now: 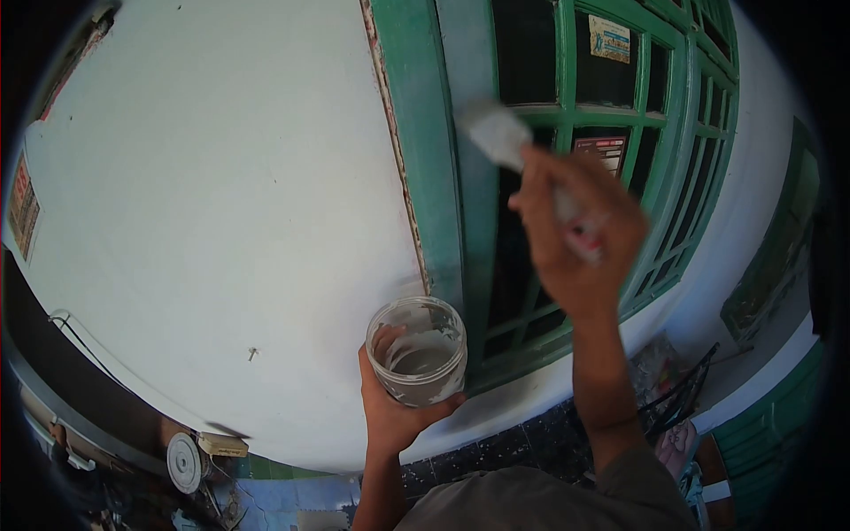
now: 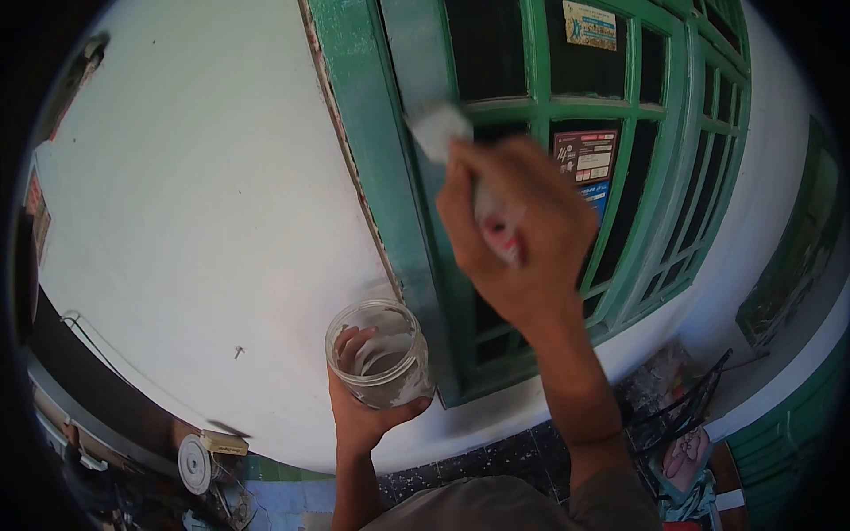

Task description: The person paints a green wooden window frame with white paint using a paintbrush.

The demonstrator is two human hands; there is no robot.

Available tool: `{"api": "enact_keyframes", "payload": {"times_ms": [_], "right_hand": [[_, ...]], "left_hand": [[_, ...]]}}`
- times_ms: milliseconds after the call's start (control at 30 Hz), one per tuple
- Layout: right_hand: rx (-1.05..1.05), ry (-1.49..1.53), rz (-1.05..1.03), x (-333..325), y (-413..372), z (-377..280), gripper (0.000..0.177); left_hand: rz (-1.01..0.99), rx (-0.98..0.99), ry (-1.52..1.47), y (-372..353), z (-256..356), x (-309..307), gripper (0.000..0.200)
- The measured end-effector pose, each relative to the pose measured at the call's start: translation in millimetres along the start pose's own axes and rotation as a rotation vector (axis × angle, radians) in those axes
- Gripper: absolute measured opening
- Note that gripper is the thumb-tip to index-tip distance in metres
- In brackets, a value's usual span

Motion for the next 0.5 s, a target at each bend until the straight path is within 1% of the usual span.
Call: {"api": "enact_keyframes", "payload": {"times_ms": [100, 167, 267, 333, 433, 500], "right_hand": [[0.035, -0.003, -0.07, -5.1, -78.0, 21.0, 0.024], [0.138, -0.007, -0.139, -17.9, -127.9, 28.2, 0.027], [0.255, -0.081, -0.27, -31.3, -179.8, 33.7, 0.025], [0.338, -0.1, -0.334, -32.9, -200.3, 38.6, 0.025], [0.448, -0.11, -0.341, -35.8, -201.7, 42.6, 0.019], [0.504, -0.153, -0.365, -36.5, -205.2, 49.8, 0.015]], "left_hand": [[-0.007, -0.009, 0.003, -0.9, -0.1, -1.1, 0.111], [-0.01, -0.016, 0.028, -0.5, 0.2, -1.7, 0.111], [-0.026, -0.019, 0.061, -1.6, 0.3, 1.5, 0.111], [-0.043, -0.003, 0.055, -1.6, -0.8, 3.3, 0.112], [-0.048, -0.012, 0.061, -4.1, -1.4, 4.9, 0.112], [-0.055, 0.017, 0.086, -4.8, 2.1, 3.7, 0.112]]}}
Point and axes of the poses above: each hand's wrist, its own y-axis towards the middle knuckle, its own x-axis out of the palm, z = x × y, the point moved 9 cm from there along y, towards the middle knuckle, and after that the axes turned 14 degrees about z, right-handed, at the moved point
